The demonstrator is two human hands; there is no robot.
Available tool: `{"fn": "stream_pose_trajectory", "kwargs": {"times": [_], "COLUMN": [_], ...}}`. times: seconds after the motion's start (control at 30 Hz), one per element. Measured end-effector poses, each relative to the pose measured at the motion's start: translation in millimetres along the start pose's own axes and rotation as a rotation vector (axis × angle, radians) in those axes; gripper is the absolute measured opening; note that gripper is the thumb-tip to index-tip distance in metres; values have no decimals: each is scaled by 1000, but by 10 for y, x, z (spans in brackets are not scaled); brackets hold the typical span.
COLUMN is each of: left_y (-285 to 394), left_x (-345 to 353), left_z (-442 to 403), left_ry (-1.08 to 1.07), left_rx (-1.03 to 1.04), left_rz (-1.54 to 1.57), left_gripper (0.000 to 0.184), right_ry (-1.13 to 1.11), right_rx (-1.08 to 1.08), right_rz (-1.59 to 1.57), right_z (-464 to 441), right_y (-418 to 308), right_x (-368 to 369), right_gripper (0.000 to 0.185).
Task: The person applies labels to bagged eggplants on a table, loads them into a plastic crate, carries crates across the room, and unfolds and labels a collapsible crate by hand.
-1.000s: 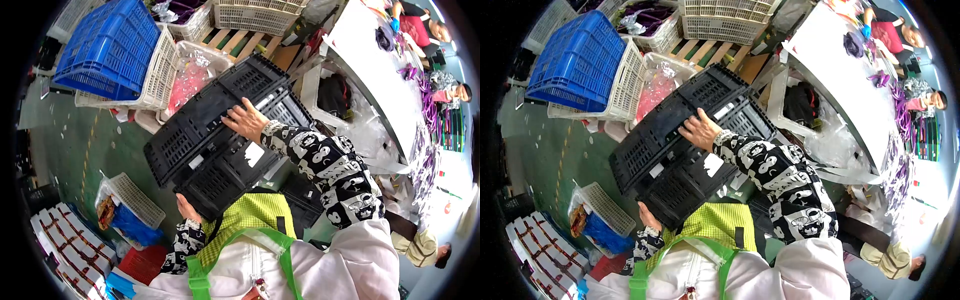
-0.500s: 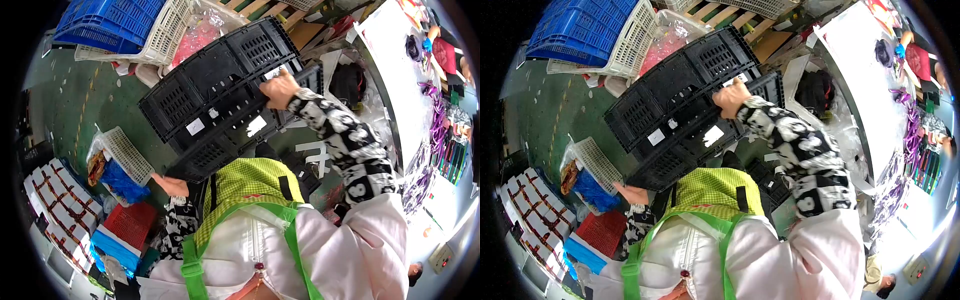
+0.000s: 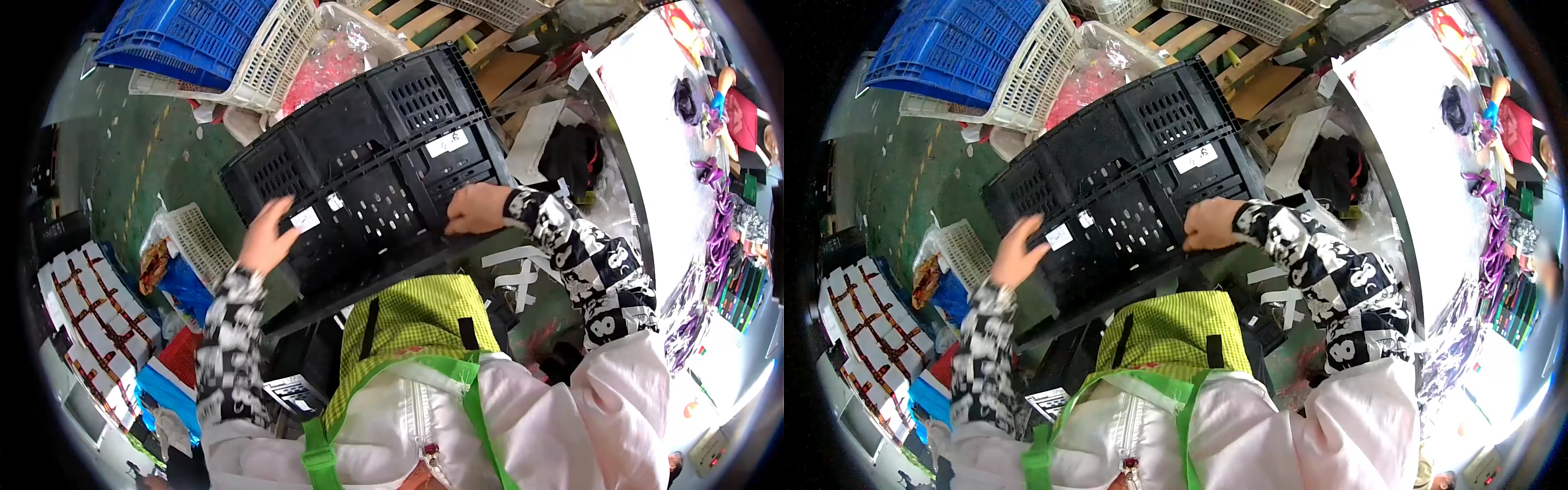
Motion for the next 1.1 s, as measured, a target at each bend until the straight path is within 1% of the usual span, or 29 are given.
{"fn": "stream_pose_trajectory", "kwargs": {"times": [0.03, 0.07, 0.1, 0.13, 0.17, 0.2, 0.23, 0.27, 0.3, 0.33, 0.37, 0.4, 0.43, 0.47, 0.5, 0.53, 0.6, 0.67, 0.7, 0.73, 0.77, 0.8, 0.83, 0.87, 0.9, 0.93, 1.0, 1.03, 1.1], "left_y": [109, 196, 238, 258, 304, 316, 213, 195, 151, 248, 357, 477, 749, 844, 931, 952, 763, 794, 734, 748, 764, 787, 747, 724, 680, 655, 599, 620, 664], "left_x": [161, 352, 544, 741, 868, 945, 1058, 1097, 1106, 991, 828, 606, 254, -35, -310, -508, -546, -476, -416, -402, -428, -474, -550, -625, -665, -697, -758, -787, -864], "left_z": [-342, -652, -897, -1069, -1173, -1236, -1286, -1314, -1297, -1242, -1230, -1228, -1190, -1220, -1228, -1289, -1468, -1450, -1449, -1402, -1380, -1379, -1424, -1466, -1522, -1566, -1661, -1690, -1761], "left_ry": [19, -12, -62, -95, -92, -135, -97, -60, -60, 1, 64, 186, 243, 282, 324, 357, 514, 501, 539, 527, 502, 480, 430, 397, 403, 407, 430, 401, 363], "left_rx": [105, 205, 268, 221, 191, 162, 111, 61, 56, 60, 68, 146, 134, 63, 121, 179, 302, 290, 309, 299, 243, 190, 125, 96, 111, 127, 135, 110, 75], "left_rz": [-113, -184, -190, -245, -322, -412, -433, -459, -462, -423, -384, -365, -373, -420, -425, -662, -624, -644, -664, -657, -684, -712, -575, -550, -505, -459, -452, -428, -382], "left_gripper": [57, 64, 67, 67, 66, 56, 51, 45, 45, 41, 36, 32, 29, 29, 33, 38, 34, 36, 41, 41, 44, 46, 49, 50, 50, 51, 51, 50, 49], "right_ry": [-37, -79, -55, 119, 211, 305, 376, 385, 372, 359, 431, 514, 564, 613, 585, 579, 485, 499, 532, 558, 578, 571, 577, 585, 573, 570, 599, 545, 519], "right_rx": [34, 70, 90, 93, 129, 160, 212, 266, 261, 259, 206, 208, 165, 122, 87, 84, 96, 65, 12, -41, -23, -27, -30, -33, -15, -13, -66, 11, 52], "right_rz": [36, 69, 96, 164, 253, 341, 216, 203, 110, 15, 60, 95, 40, -11, 30, 28, 20, 44, 45, 44, 30, 32, 65, 99, 61, 60, 208, 167, 180], "right_z": [-81, -131, -181, -239, -278, -339, -440, -411, -412, -419, -456, -500, -545, -568, -550, -580, -676, -816, -869, -877, -882, -910, -942, -958, -952, -953, -926, -931, -911], "right_y": [6, 22, 77, 207, 313, 442, 760, 795, 911, 1042, 1133, 1163, 1184, 1180, 1047, 1049, 1051, 1155, 1205, 1192, 1200, 1237, 1273, 1269, 1282, 1257, 1220, 1219, 1200], "right_x": [74, 150, 196, 278, 306, 323, 422, 342, 310, 289, 266, 223, 199, 153, 72, 72, 77, 130, 168, 216, 228, 217, 235, 238, 225, 220, 236, 247, 266], "right_gripper": [27, 25, 24, 24, 24, 24, 24, 22, 25, 28, 28, 27, 26, 25, 26, 26, 30, 33, 33, 33, 28, 28, 26, 24, 20, 20, 19, 17, 18]}}
Point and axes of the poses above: each hand's wrist, its own z-axis away from the middle knuckle, its own x-axis out of the palm, y = z × x, the point moved 2 cm from there along -z, towards the middle knuckle, and after that the axes turned 2 degrees about -z, right-handed, at the moved point
